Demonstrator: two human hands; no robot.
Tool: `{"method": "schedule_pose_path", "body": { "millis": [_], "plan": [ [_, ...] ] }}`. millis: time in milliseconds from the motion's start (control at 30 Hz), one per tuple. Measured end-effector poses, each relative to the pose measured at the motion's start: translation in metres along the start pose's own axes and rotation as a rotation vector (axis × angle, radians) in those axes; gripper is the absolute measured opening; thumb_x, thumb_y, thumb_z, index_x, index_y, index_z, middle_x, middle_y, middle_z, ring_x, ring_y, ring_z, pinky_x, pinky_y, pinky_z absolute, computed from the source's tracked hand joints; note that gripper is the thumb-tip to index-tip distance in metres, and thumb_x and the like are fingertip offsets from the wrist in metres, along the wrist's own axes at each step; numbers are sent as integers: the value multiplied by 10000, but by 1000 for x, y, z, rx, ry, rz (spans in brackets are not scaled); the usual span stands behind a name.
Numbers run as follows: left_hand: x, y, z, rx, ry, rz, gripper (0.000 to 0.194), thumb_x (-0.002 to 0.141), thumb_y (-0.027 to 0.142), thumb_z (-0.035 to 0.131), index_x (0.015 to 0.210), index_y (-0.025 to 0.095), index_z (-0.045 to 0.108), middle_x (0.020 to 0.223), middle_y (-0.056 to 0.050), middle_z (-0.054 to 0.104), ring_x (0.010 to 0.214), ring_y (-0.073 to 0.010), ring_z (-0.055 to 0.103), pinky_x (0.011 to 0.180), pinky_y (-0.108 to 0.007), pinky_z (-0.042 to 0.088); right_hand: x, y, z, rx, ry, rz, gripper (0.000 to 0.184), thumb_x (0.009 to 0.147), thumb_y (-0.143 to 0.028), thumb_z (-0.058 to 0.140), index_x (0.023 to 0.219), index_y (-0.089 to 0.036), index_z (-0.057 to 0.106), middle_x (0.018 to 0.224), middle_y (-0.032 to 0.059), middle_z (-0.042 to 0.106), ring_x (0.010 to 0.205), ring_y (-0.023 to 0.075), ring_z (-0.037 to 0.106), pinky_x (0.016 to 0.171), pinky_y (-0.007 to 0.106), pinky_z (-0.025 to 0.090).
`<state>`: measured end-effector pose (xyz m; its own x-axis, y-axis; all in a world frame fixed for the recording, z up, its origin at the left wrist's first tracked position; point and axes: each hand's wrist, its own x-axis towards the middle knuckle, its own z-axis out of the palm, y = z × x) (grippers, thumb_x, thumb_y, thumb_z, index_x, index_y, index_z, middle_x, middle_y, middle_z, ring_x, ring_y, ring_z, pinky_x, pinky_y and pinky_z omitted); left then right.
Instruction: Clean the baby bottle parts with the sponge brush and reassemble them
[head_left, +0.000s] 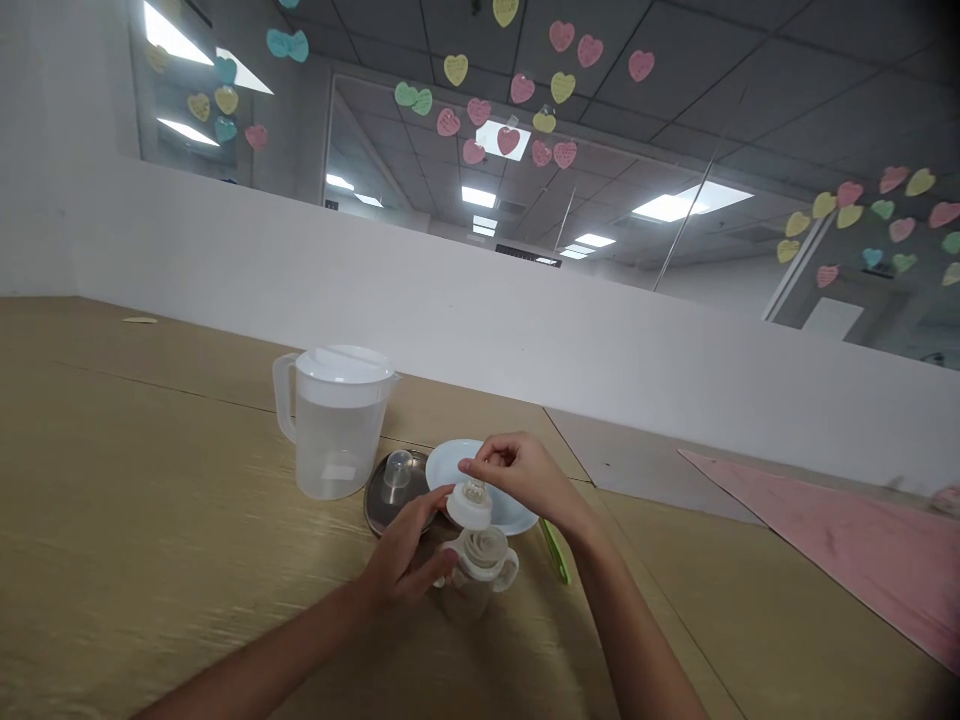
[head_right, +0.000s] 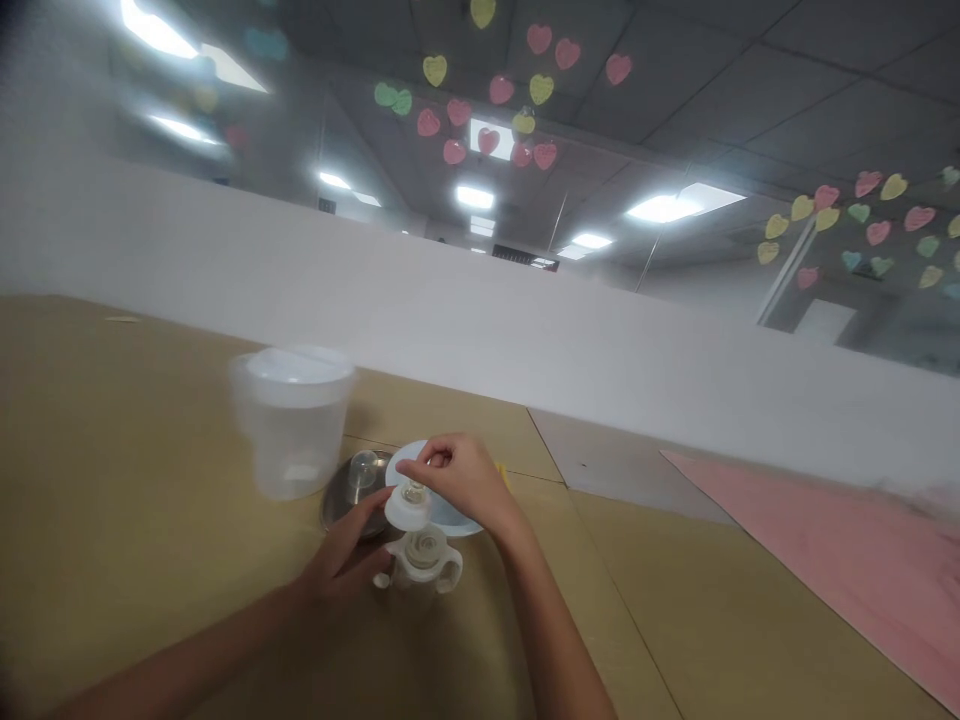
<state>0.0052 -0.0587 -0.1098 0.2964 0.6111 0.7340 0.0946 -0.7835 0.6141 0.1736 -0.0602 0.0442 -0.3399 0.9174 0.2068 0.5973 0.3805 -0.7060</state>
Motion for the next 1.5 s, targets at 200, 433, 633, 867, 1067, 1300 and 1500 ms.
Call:
{"method": "schedule_pose_path", "body": {
  "millis": [200,433,633,867,1067,1300,1500],
  "plan": [
    [-1,-2,7,261,-103,24,685,747,506,618,1315,199,390,1091,-104,616,988,-264,566,874,-386,452,-7,-1,-12,-167,-253,0,306,708,-461,646,674,-158,637,563,-38,464,535,72,381,460,198,252],
    [3,10,7,326,-131,-27,539,726,374,632,1210,208,460,987,-77,620,919,-240,562,820,-364,456,-11,-2,-18,-193,-354,-46,167,743,-341,616,745,-181,664,592,-34,495,553,81,398,489,203,295],
    [2,8,6,296,-106,-93,400,711,380,640,1027,191,484,952,-68,586,864,-218,554,765,-341,458,-12,2,-25,-156,-323,-52,147,751,-296,599,764,-189,700,609,-21,545,570,93,435,526,215,334],
    [2,7,7,258,-90,-79,294,733,411,619,844,196,452,865,-37,578,775,-178,522,696,-299,439,-13,4,-25,-260,-395,-92,170,751,-266,599,864,-225,719,709,-3,593,656,118,516,561,218,371],
    [4,7,6,270,-125,-11,263,763,409,614,796,194,466,936,-61,602,852,-197,536,755,-316,438,-14,1,-22,-296,-386,-99,219,730,-187,585,918,-216,695,766,1,613,693,118,541,550,201,370],
    [5,9,6,292,-122,2,202,766,369,612,768,184,531,948,-68,601,873,-203,547,774,-314,448,-9,5,-9,-374,-210,38,379,685,-410,658,465,-181,451,464,-63,352,443,58,279,413,226,184],
    [7,13,4,276,-147,-28,194,775,375,604,801,183,593,949,-77,605,872,-208,551,778,-316,457,-10,2,-14,-362,-201,18,359,669,-529,670,611,-185,585,543,-40,474,487,73,370,442,226,238]
  ]
}}
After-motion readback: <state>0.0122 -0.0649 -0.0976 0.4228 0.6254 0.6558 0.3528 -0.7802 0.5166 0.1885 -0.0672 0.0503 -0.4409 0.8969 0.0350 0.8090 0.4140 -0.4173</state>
